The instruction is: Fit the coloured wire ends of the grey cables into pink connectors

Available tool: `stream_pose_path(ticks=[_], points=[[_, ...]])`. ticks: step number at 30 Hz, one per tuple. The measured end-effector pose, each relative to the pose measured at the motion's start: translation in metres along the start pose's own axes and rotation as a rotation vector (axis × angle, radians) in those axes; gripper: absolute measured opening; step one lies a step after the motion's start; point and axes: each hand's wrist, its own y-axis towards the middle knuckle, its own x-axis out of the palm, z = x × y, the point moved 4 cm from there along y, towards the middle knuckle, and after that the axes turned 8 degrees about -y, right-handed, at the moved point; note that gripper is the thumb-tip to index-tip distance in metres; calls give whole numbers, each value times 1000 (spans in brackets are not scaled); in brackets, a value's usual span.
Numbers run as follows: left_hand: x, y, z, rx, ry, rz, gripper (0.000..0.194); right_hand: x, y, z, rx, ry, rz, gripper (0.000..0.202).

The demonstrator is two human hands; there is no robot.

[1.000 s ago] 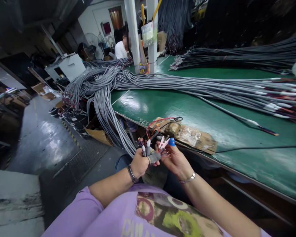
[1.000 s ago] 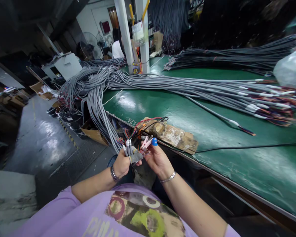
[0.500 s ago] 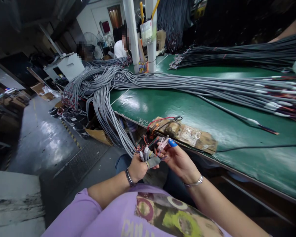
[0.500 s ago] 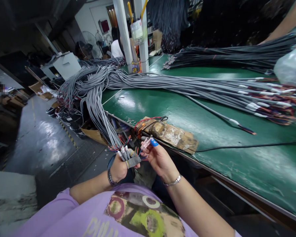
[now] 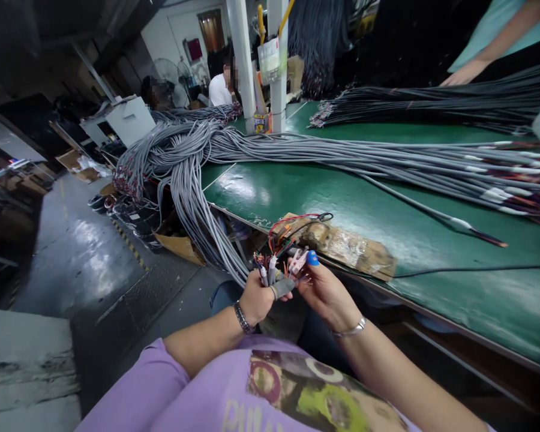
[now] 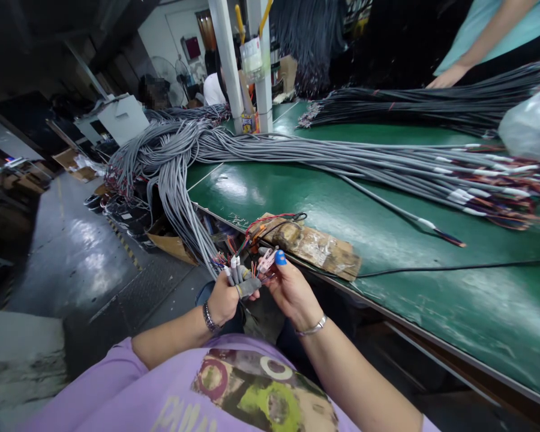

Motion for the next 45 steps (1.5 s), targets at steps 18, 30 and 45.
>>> stream_pose_path(ticks=[18,30,45], points=[[-11,-12,3,75,-30,16,32,-2,-8,-12,65,14,27,27],[-8,-8,4,90,-39,84,35,-5,-1,-2,89,48,57,34],[-6,-8,5,70,-24,63,39,-6,-9,1,129,42,12,40]])
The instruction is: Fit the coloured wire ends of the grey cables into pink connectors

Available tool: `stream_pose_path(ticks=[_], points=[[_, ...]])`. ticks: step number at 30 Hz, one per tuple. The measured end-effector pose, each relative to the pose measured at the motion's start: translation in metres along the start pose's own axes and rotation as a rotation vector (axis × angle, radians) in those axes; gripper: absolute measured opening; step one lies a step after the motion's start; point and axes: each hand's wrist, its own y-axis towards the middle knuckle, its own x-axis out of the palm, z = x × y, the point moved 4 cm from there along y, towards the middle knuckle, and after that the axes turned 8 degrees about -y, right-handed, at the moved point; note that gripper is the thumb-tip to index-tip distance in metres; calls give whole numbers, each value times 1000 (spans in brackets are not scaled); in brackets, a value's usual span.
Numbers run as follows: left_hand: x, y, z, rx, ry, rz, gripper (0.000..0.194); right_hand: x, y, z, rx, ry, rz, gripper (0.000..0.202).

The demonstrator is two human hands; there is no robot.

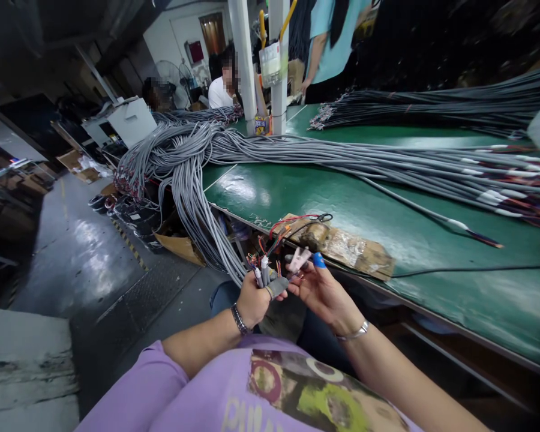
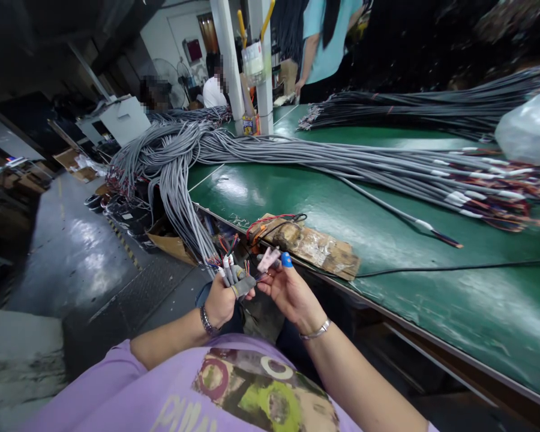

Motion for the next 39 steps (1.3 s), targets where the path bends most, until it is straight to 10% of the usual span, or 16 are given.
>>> stream_pose_path(ticks=[8,17,31,39], points=[[-14,-5,-8,16,92,-22,36,4,-30,0,-49,-412,-32,40],[-8,-5,-6,-150,216,-300,37,19,-30,-1,-139,-678,-66,32],[-14,-3,-7,-32,62,-104,34,10,-29,6,-154,-544,123,33],[-6,-7,-3,-138,186,-272,35,18,-28,10,-98,-462,11,29]])
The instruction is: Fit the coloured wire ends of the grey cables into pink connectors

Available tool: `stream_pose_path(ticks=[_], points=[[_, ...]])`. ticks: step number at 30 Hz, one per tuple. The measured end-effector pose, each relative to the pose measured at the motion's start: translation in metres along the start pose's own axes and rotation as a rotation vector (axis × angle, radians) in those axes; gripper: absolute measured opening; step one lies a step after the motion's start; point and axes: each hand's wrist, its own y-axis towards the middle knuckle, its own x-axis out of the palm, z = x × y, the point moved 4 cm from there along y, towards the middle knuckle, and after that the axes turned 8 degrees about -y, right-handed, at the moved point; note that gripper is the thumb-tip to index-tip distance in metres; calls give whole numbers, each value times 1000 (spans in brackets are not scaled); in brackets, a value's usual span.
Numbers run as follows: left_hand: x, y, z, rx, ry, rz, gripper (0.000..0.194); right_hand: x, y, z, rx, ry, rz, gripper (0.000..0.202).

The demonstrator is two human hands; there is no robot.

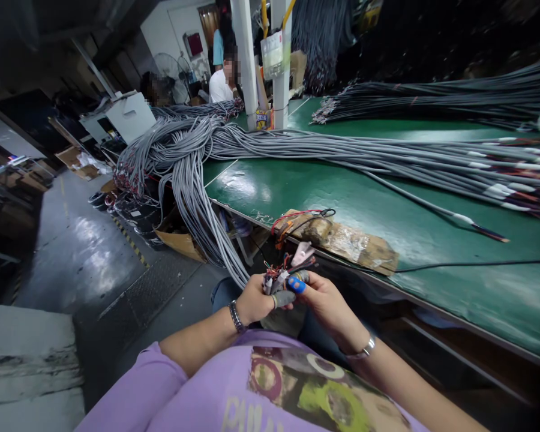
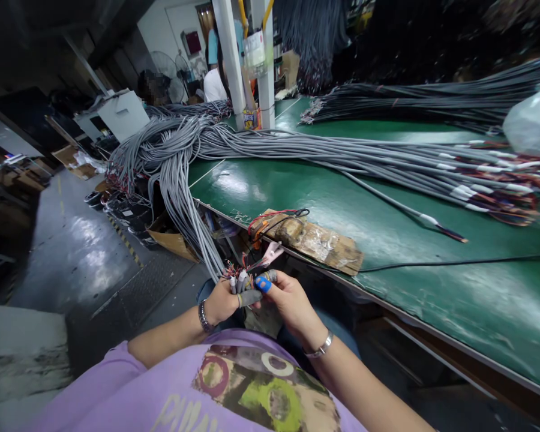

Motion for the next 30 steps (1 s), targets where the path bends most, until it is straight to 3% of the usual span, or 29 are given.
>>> stream_pose_path(ticks=[4,9,16,19,23,25,30], points=[[-6,3,-1,35,-106,91,34,-10,-2,1,-40,-39,109,31],[-9,4,6,53,-212,166,35,-26,0,9,4,113,102,34],[1,7,20,11,-245,89,36,-34,26,1,125,244,33,46],[5,13,21,-7,-233,58,37,-28,35,-11,25,177,54,43],[6,20,17,-29,-224,24,35,-27,32,-19,-223,-105,303,47],[6,23,15,-34,-226,18,35,-25,29,-16,-249,-166,359,49],[5,24,12,-35,-238,23,34,-16,38,1,-62,159,132,55]])
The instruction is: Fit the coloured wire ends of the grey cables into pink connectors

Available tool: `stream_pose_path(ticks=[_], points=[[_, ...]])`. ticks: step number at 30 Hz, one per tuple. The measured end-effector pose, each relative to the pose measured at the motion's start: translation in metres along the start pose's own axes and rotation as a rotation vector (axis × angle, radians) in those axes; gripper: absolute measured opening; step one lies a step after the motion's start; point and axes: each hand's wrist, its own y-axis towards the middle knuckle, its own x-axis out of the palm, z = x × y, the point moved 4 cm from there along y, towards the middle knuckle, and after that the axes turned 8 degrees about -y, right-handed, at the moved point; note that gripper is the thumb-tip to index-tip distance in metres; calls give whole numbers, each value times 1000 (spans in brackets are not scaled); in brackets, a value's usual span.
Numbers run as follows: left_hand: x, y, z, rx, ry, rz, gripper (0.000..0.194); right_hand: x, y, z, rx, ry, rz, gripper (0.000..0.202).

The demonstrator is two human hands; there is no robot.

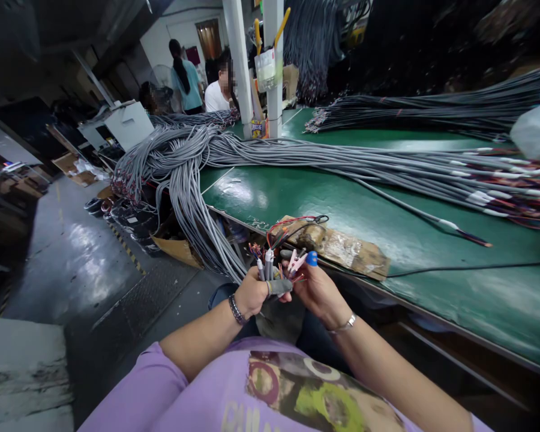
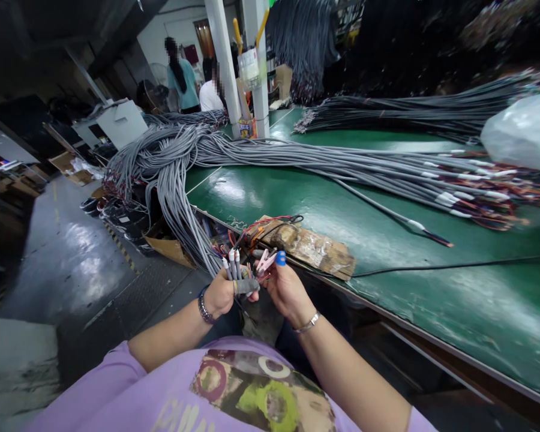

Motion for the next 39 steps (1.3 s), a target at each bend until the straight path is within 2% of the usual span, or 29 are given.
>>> stream_pose_path(ticks=[4,7,14,21,25,28,39], points=[[0,1,-1,4,33,7,35,4,4,1,46,125,-81,52],[-1,1,-3,-4,54,13,36,4,6,0,25,164,-58,47],[-2,-2,-2,-18,35,38,38,0,1,5,104,305,-20,43],[-1,-16,0,42,9,52,37,0,-7,-3,168,297,-98,43],[-2,-19,-1,105,23,88,35,0,-6,-7,142,249,-46,32],[-3,-16,-2,142,16,112,34,-1,-7,-7,106,210,-12,32],[0,-8,0,105,-4,123,34,-4,-7,-5,41,123,-38,37]])
